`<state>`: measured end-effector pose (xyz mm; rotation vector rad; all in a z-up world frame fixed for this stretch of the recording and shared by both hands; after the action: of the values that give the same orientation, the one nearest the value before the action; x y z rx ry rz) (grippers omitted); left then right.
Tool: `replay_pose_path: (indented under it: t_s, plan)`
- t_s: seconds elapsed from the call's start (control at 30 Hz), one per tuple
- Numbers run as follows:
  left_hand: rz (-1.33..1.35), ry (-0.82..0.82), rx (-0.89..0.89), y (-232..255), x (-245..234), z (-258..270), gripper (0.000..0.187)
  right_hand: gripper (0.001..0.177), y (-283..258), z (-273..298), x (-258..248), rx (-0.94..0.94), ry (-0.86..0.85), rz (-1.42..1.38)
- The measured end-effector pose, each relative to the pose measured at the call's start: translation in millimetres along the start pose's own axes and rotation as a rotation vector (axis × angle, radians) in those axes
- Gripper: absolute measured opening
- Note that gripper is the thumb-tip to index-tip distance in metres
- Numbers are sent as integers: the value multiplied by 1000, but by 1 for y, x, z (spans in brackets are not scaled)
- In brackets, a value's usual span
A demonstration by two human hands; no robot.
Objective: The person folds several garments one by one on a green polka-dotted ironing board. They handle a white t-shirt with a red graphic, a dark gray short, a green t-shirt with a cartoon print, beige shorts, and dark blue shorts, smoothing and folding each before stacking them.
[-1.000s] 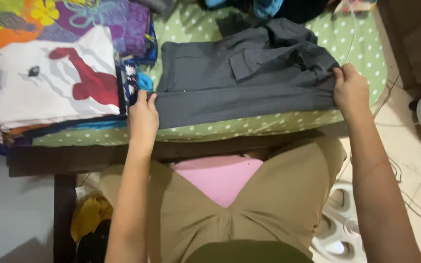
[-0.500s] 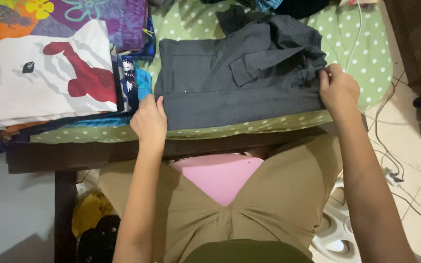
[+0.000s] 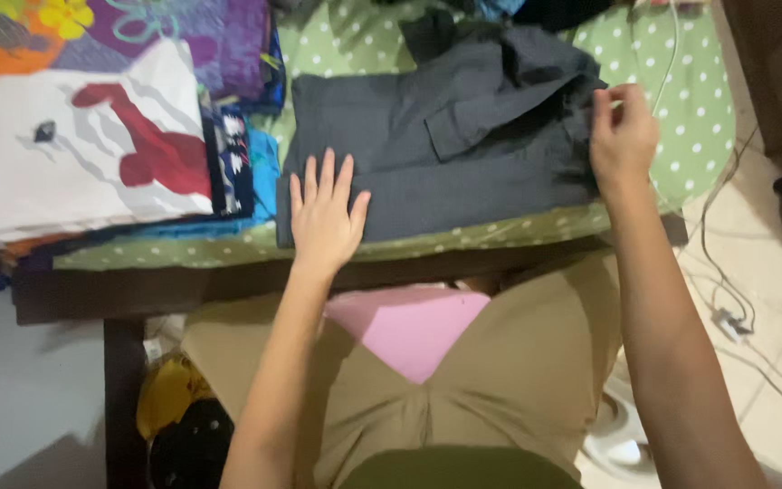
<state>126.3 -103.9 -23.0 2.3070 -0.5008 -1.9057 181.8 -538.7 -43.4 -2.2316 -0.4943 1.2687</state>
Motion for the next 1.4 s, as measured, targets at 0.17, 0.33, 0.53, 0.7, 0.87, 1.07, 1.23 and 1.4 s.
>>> replay_pose_path:
  t_s: [0.17,0.33,0.53,0.7,0.87,1.07,1.23,1.4]
  plan:
    - [-1,3,-49,19,13,-28,57,29,-5,-1,12,-150,7,307]
    - [445,23,282,111,38,-73,53,31,4,18,4,-29,80,196]
    - [112,-53,293,152,50,-123,46,31,12,20,5,19,133,37]
    - [498,54,278,117,7,-158,21,26,43,18,12,25,18,-386]
    - [437,200,442,78,-75,-148,20,29,44,11,14,67,-185,-808]
    - [-51,334,728,45,-111,-57,20,25,25,29,3,9,-330,-558]
    - [-40,78,783,26,-65,25,25,17,23,27,2,7,-267,-632]
    - [381,73,309,-10,-51,48,21,13,-8,42,-21,-211,-267,-275]
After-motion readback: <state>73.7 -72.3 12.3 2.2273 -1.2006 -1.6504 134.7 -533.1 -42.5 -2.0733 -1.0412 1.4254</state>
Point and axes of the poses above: each hand's wrist, its own z-axis away from the middle knuckle, its own x-axis out of the palm, y = z × x, the point moved 6 cm from there along -z, towards the middle knuckle, and after that the axes turned 5 degrees about -x, right-handed, at the moved point
